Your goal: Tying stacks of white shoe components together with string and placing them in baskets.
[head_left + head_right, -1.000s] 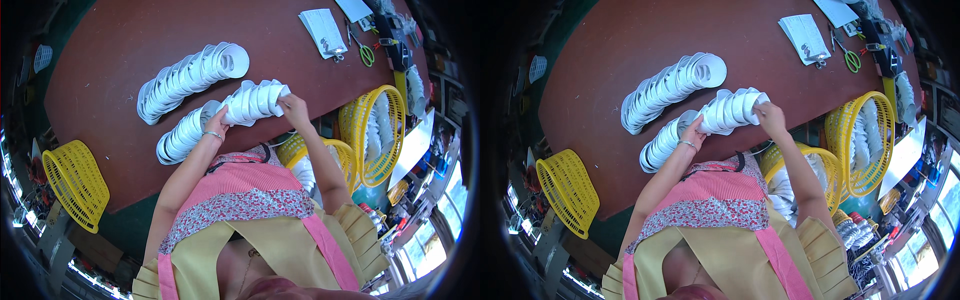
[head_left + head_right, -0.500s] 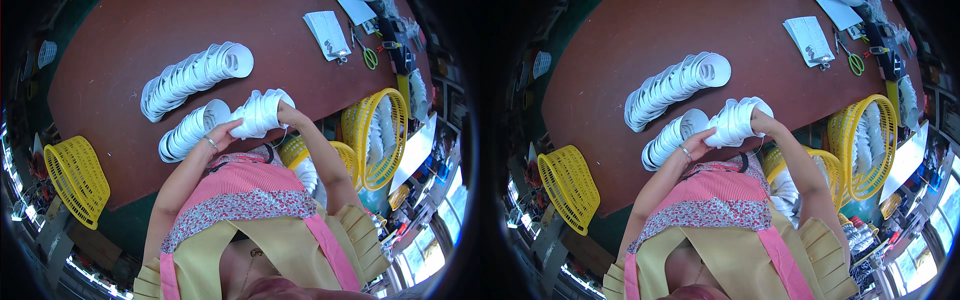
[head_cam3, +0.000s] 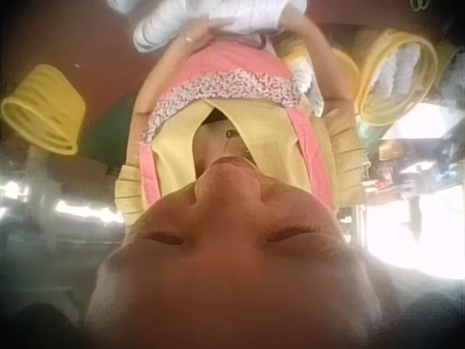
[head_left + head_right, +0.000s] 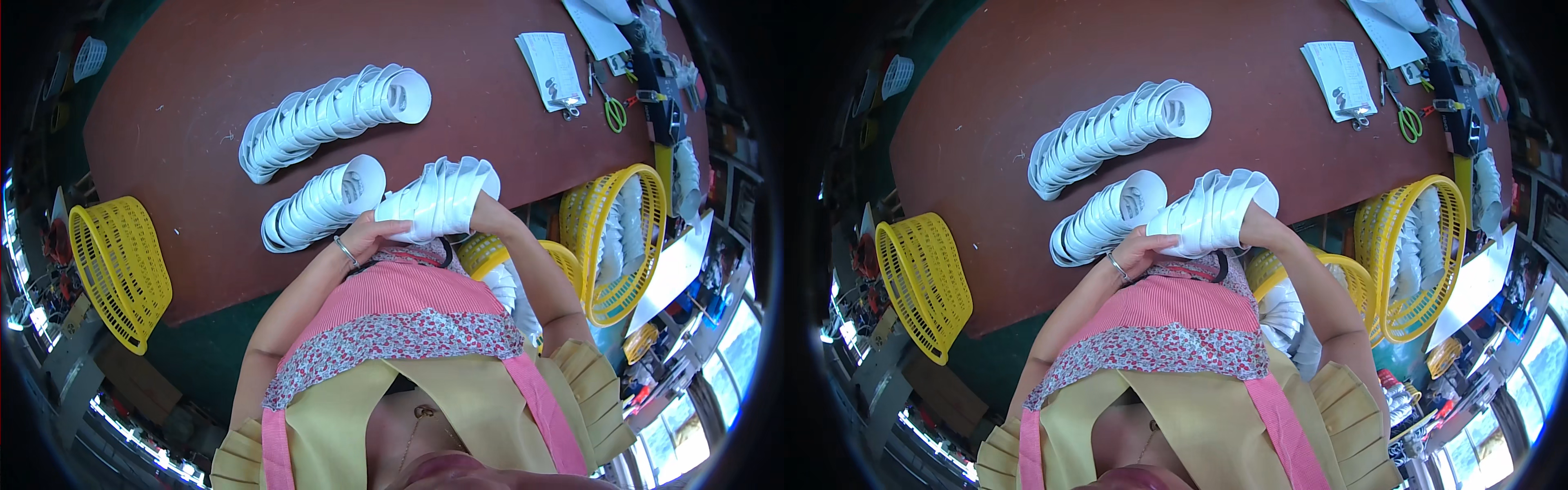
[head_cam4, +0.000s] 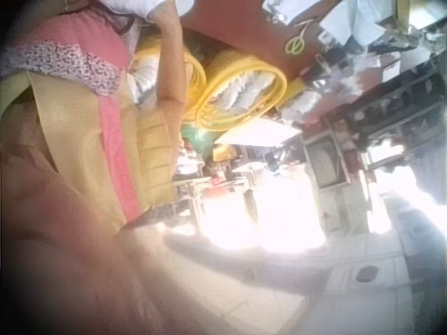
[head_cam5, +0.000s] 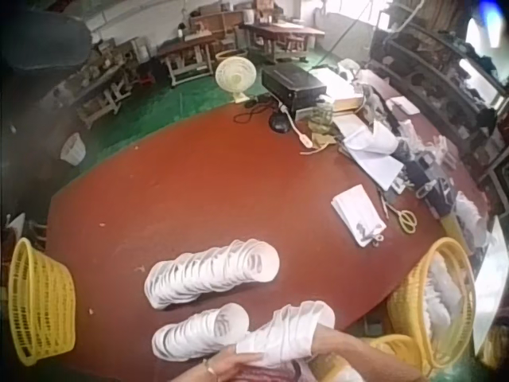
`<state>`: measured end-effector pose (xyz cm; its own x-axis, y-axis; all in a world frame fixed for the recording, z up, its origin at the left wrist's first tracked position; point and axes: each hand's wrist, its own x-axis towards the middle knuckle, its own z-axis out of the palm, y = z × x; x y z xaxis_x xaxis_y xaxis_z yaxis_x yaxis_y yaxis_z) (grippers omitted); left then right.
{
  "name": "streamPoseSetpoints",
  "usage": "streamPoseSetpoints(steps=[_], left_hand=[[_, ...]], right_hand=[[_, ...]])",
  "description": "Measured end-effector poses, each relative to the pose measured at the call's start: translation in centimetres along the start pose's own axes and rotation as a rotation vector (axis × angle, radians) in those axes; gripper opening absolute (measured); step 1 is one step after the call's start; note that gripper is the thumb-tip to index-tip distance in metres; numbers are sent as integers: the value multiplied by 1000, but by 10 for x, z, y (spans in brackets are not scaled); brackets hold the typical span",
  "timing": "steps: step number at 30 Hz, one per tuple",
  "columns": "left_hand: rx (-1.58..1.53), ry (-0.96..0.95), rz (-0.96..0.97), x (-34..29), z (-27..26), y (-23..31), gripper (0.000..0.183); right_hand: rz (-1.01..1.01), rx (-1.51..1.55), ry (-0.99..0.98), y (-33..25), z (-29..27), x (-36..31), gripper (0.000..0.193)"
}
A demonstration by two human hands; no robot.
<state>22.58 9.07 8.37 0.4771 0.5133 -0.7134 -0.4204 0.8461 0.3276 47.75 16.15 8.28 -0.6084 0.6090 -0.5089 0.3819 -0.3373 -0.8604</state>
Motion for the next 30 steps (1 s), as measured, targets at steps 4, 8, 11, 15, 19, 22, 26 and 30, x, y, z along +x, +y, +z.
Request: streamPoseSetpoints(steps=[4,8,11,15,19,22,26,30], left_hand=[[54,-47,-17,-4,1,0,58],[-5,-81,0,-9,5,0,58],[-111,-126,19,-4,0,-7,56],[-169,-152,62,9,-3,-7,62],[-234,-101,77,11,5,-3,63],[-246,-105,57,10,8,-5,63],[-357,-182,9,13,5,-6,61],[-264,-168,48,23,7,-1,55]], right_hand=[[35,-7,20,-26,0,-11,58],[-4,-23,41,-27,2,-15,57],[30,-22,28,-28,-2,-7,54],[58,-124,22,-11,-13,3,56],[229,-92,-93,-8,-19,11,59],[235,-112,-121,-6,-20,12,57],[194,-97,-98,6,-21,15,53],[156,-73,-47,19,-28,20,48]])
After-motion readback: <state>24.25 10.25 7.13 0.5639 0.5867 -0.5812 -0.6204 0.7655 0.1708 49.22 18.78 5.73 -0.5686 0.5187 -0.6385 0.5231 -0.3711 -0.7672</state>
